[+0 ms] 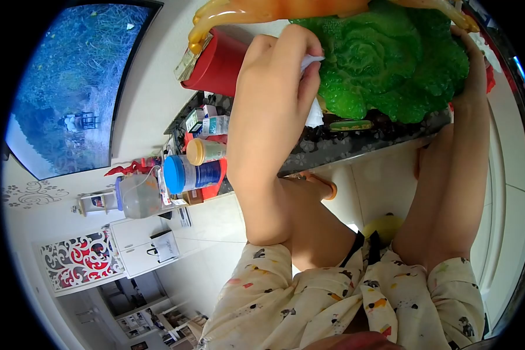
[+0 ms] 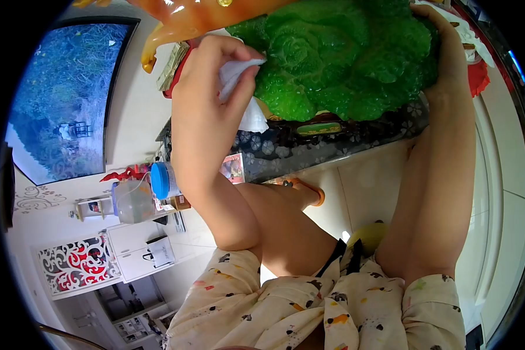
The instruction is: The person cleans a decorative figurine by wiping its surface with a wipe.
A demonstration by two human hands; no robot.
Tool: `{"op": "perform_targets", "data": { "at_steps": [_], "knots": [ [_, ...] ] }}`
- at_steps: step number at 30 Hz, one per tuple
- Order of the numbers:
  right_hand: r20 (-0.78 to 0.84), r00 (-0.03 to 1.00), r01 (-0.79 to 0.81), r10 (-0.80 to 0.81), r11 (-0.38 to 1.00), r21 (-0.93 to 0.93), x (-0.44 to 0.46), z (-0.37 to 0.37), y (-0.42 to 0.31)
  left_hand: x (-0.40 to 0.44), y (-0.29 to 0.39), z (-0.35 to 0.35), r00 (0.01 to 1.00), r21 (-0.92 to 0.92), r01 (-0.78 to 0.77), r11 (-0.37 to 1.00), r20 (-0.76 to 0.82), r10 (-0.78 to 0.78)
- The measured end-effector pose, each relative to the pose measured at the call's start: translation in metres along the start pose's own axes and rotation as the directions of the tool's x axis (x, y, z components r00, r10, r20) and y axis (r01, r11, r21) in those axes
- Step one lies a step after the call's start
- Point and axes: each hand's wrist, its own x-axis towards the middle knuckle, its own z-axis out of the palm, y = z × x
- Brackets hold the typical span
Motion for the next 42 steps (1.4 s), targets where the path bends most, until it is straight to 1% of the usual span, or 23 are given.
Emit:
{"op": "perform_targets", "data": {
  "at_steps": [2,5,8,11,14,17,20,23,26,29,32,33,36,38,40,42],
  "knots": [
    [0.014,1.0,0.007,-0.008,1.0,0.015,0.0,-0.002,0.0,-0.001,0.005,-0.002,0.989,-0.035,0.149,0.988,0.014,-0.149],
    [0.031,0.999,-0.012,0.012,1.0,-0.001,-0.003,0.0,-0.001,-0.001,0.007,0.007,0.994,0.093,0.057,0.994,-0.1,-0.047],
    [-0.024,0.999,-0.031,0.03,0.999,-0.039,-0.005,0.01,-0.003,0.0,0.008,0.015,0.987,0.188,-0.004,0.982,-0.155,0.033],
    [-0.082,0.996,-0.052,0.046,0.996,-0.074,-0.009,0.019,-0.003,-0.001,0.015,0.015,0.993,0.261,0.031,0.965,-0.116,0.0],
    [-0.105,0.994,0.002,-0.016,0.992,-0.129,-0.01,0.02,-0.003,0.001,0.012,0.014,0.994,0.231,-0.05,0.972,-0.088,0.072],
    [-0.101,0.995,-0.006,-0.008,0.991,-0.134,-0.008,0.019,-0.003,0.003,0.01,0.013,0.992,0.215,-0.097,0.972,-0.054,0.111],
    [-0.116,0.993,-0.006,-0.011,0.99,-0.142,-0.007,0.018,-0.003,0.004,0.01,0.015,0.99,0.244,-0.12,0.962,-0.04,0.133],
    [-0.086,0.995,-0.046,0.041,0.997,-0.06,-0.004,0.016,-0.002,0.004,0.009,0.015,0.983,0.288,-0.169,0.943,-0.027,0.184],
    [-0.083,0.997,-0.019,0.009,0.993,-0.117,-0.007,0.016,-0.002,0.005,0.007,0.015,0.977,0.272,-0.196,0.942,-0.031,0.212],
    [0.157,0.981,0.11,-0.116,0.993,0.044,-0.044,0.037,0.005,0.005,0.007,0.014,0.977,0.271,-0.199,0.942,-0.015,0.211],
    [0.155,0.988,-0.023,0.013,0.998,0.059,-0.034,0.032,-0.002,0.004,0.011,0.012,0.979,0.276,-0.194,0.941,0.001,0.202],
    [0.16,0.987,0.002,-0.01,0.999,0.047,-0.037,0.033,-0.001,0.004,0.012,0.012,0.98,0.271,-0.193,0.943,0.008,0.199],
    [0.149,0.989,0.003,-0.009,0.999,0.038,-0.034,0.032,-0.001,0.003,0.01,0.01,0.981,0.243,-0.194,0.951,0.023,0.194],
    [0.079,0.997,-0.001,0.001,1.0,0.006,-0.024,0.026,-0.003,0.002,0.004,0.008,0.98,0.202,-0.198,0.959,0.02,0.199],
    [-0.001,1.0,-0.007,0.007,0.999,-0.032,-0.013,0.02,-0.004,0.003,-0.002,0.005,0.99,0.103,-0.14,0.985,-0.005,0.141],
    [-0.005,1.0,-0.005,0.005,1.0,-0.029,-0.013,0.018,-0.004,0.001,-0.012,0.003,0.995,0.007,-0.084,0.996,-0.049,0.084]
  ]
}}
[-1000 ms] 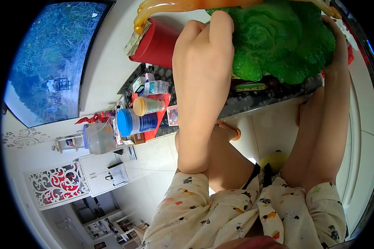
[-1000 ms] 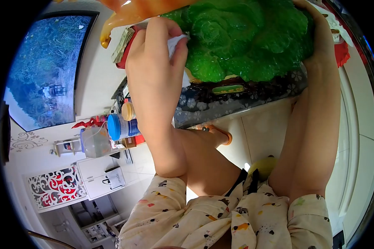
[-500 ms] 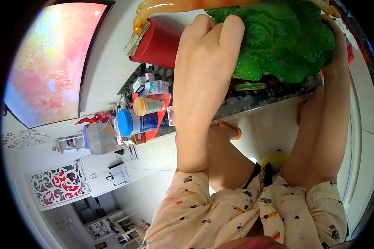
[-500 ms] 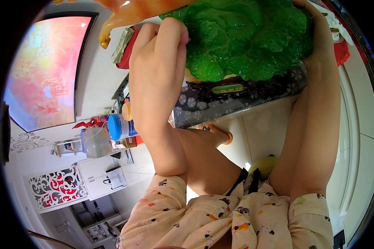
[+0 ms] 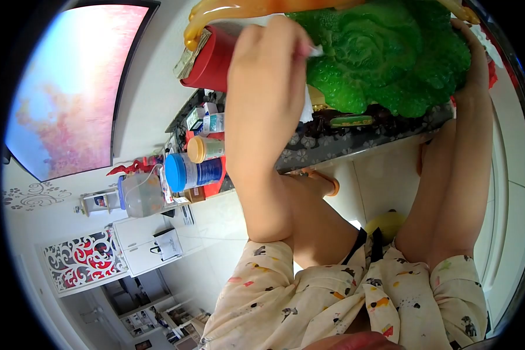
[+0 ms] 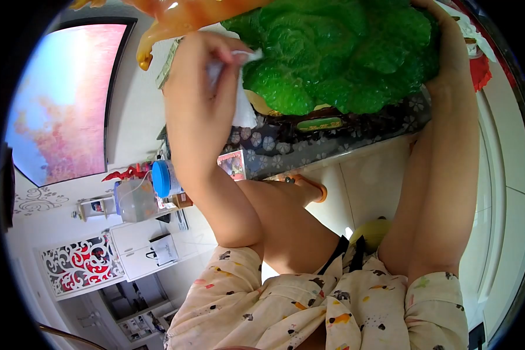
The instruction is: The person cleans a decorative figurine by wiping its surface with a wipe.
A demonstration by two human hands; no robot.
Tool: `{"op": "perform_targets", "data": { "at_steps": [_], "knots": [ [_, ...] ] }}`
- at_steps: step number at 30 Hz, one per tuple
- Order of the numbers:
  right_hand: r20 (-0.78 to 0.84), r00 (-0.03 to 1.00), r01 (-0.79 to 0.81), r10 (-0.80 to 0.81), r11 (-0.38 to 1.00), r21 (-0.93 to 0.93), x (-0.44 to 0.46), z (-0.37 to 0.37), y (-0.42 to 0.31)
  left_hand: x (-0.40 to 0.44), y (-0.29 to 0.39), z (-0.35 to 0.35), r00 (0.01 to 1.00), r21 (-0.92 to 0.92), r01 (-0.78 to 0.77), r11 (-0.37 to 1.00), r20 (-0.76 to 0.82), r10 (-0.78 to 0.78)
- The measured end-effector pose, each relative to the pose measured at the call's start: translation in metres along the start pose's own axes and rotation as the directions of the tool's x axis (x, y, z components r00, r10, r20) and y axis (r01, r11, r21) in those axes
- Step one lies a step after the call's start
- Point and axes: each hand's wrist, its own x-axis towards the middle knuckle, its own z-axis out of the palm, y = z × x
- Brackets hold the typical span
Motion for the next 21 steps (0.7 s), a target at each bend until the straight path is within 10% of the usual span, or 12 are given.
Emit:
{"op": "perform_targets", "data": {
  "at_steps": [11,14,21],
  "knots": [
    [-0.04,0.999,-0.02,0.02,1.0,0.0,0.004,-0.009,-0.002,0.0,0.014,0.002,0.997,0.165,0.012,0.986,-0.081,0.001],
    [0.218,0.974,-0.091,0.061,0.987,0.13,-0.021,0.01,0.0,0.001,0.017,0.007,0.998,0.202,-0.01,0.979,-0.061,0.023],
    [0.272,0.959,-0.131,0.084,0.978,0.16,-0.024,0.012,0.0,0.001,0.024,0.014,0.998,0.232,-0.021,0.973,-0.049,0.034]
  ]
}}
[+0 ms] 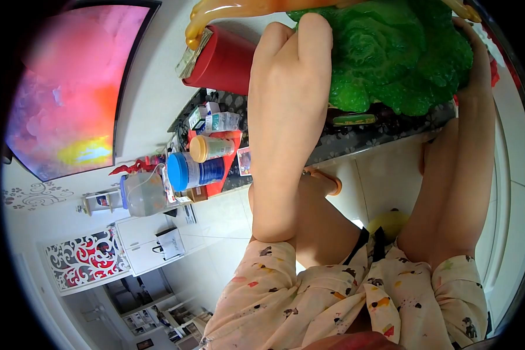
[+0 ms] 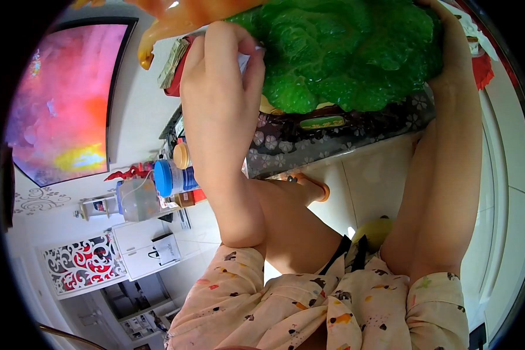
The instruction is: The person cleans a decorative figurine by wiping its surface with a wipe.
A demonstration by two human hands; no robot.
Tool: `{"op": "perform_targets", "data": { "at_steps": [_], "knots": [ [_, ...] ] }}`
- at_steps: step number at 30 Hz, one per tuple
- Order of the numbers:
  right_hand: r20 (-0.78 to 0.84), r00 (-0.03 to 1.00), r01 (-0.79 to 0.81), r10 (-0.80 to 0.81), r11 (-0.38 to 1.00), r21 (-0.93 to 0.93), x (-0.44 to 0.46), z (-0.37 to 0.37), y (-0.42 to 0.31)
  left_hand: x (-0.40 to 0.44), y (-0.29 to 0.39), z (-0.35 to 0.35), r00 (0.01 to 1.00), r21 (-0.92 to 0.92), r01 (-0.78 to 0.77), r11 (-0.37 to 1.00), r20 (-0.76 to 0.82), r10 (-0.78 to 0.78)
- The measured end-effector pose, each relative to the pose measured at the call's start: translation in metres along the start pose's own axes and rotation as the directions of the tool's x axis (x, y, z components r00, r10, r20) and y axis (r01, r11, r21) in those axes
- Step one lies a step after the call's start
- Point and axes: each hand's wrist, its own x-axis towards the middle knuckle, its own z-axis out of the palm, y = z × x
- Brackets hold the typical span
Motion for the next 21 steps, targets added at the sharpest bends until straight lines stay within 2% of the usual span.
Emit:
{"op": "perform_targets", "data": {
  "at_steps": [2,5,8,9,11,14,15,17,19,21],
  "knots": [
    [0.032,0.999,-0.022,0.022,1.0,0.008,0.001,-0.001,-0.001,0.001,0.0,-0.002,1.0,0.003,-0.012,1.0,0.017,0.012],
    [-0.041,0.997,0.058,-0.06,0.996,-0.063,0.008,-0.007,0.0,0.001,0.002,-0.005,0.998,0.029,-0.023,0.999,0.058,0.021],
    [-0.041,0.984,0.169,-0.175,0.979,-0.112,0.0,0.001,0.007,0.002,0.001,-0.006,0.995,0.046,-0.059,0.997,0.079,0.056],
    [-0.056,0.984,0.162,-0.168,0.982,-0.101,0.0,0.002,0.008,0.002,0.0,-0.006,0.994,0.049,-0.076,0.996,0.082,0.071],
    [-0.084,0.984,0.149,-0.156,0.986,-0.076,0.0,0.004,0.008,0.002,-0.004,-0.007,0.994,-0.038,-0.036,0.999,0.1,0.039],
    [-0.056,0.998,0.041,-0.043,0.999,-0.034,0.007,-0.008,-0.002,0.002,-0.016,-0.007,0.992,-0.151,-0.023,0.988,0.12,0.041],
    [-0.048,0.996,0.077,-0.08,0.996,-0.053,0.005,-0.006,0.001,0.001,-0.021,-0.006,0.991,-0.187,-0.026,0.982,0.124,0.049],
    [-0.03,0.988,0.15,-0.153,0.984,-0.092,-0.002,0.001,0.007,-0.004,-0.032,-0.001,0.992,-0.36,0.056,0.931,0.126,-0.011],
    [-0.032,0.986,0.159,-0.163,0.983,-0.094,-0.003,0.003,0.008,-0.007,-0.036,-0.002,0.976,-0.53,0.196,0.825,0.189,-0.11],
    [-0.03,0.993,0.116,-0.118,0.991,-0.07,-0.001,0.001,0.006,-0.007,-0.029,-0.01,0.948,-0.606,0.318,0.729,0.204,-0.244]
  ]
}}
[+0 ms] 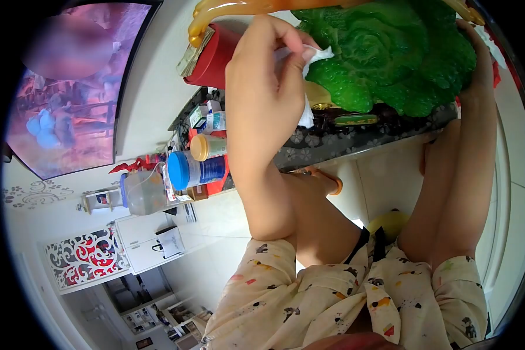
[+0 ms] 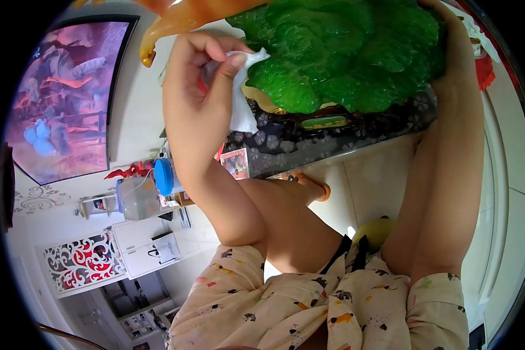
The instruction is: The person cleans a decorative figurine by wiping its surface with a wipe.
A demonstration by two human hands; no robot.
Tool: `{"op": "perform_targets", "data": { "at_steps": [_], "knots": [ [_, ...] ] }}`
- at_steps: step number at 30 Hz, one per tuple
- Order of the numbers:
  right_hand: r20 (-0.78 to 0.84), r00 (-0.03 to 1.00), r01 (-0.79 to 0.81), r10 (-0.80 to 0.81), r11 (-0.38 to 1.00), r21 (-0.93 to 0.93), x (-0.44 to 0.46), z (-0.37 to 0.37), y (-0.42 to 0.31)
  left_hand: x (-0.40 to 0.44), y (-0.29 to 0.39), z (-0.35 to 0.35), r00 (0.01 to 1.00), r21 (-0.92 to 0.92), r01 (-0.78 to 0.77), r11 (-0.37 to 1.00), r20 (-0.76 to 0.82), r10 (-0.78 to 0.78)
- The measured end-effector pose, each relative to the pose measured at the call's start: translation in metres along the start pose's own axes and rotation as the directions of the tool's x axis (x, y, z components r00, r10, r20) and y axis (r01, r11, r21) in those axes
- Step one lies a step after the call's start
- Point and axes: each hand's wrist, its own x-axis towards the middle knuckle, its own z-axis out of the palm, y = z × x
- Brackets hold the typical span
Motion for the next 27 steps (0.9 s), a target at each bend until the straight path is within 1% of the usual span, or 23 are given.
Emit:
{"op": "perform_targets", "data": {
  "at_steps": [2,5,7,8,11,14,17,20,23,26,27],
  "knots": [
    [0.019,0.995,-0.097,0.096,0.994,0.043,0.008,-0.008,-0.006,-0.002,0.011,-0.001,0.995,-0.104,0.084,0.991,-0.045,-0.089],
    [-0.007,0.997,-0.08,0.08,0.996,0.033,0.006,-0.003,-0.005,-0.005,0.005,-0.001,0.987,-0.196,0.157,0.968,0.005,-0.159],
    [-0.041,0.997,-0.069,0.069,0.998,0.008,0.007,-0.005,-0.004,-0.003,-0.002,0.001,0.994,-0.037,0.105,0.994,-0.001,-0.105],
    [-0.079,0.995,-0.064,0.063,0.998,-0.009,0.011,-0.008,-0.005,-0.003,-0.004,0.002,0.997,0.045,0.079,0.996,-0.001,-0.079],
    [-0.214,0.976,-0.066,0.049,0.995,-0.071,0.024,-0.02,-0.006,-0.003,0.002,0.005,0.997,0.244,0.065,0.968,-0.055,-0.053],
    [-0.218,0.975,-0.066,0.049,0.995,-0.07,0.024,-0.019,-0.007,-0.002,0.002,0.005,0.996,0.226,0.042,0.973,-0.085,-0.023],
    [-0.098,0.993,-0.063,0.061,0.998,-0.013,0.005,-0.001,-0.004,-0.003,0.005,0.002,0.998,0.278,0.007,0.961,-0.055,0.009],
    [-0.041,0.997,-0.067,0.067,0.998,0.01,0.0,0.007,-0.002,-0.003,0.006,0.002,0.995,0.354,-0.052,0.934,-0.066,0.08],
    [-0.091,0.994,-0.056,0.054,0.998,-0.017,0.006,0.001,-0.004,-0.003,0.008,0.006,0.991,0.412,-0.053,0.909,-0.092,0.099],
    [-0.248,0.968,-0.063,0.043,0.995,-0.077,0.026,-0.018,-0.009,0.001,0.006,0.008,0.989,0.45,-0.03,0.893,-0.118,0.092],
    [-0.275,0.961,-0.059,0.033,0.995,-0.084,0.028,-0.022,-0.011,0.001,0.006,0.009,0.987,0.447,-0.045,0.894,-0.121,0.11]
  ]
}}
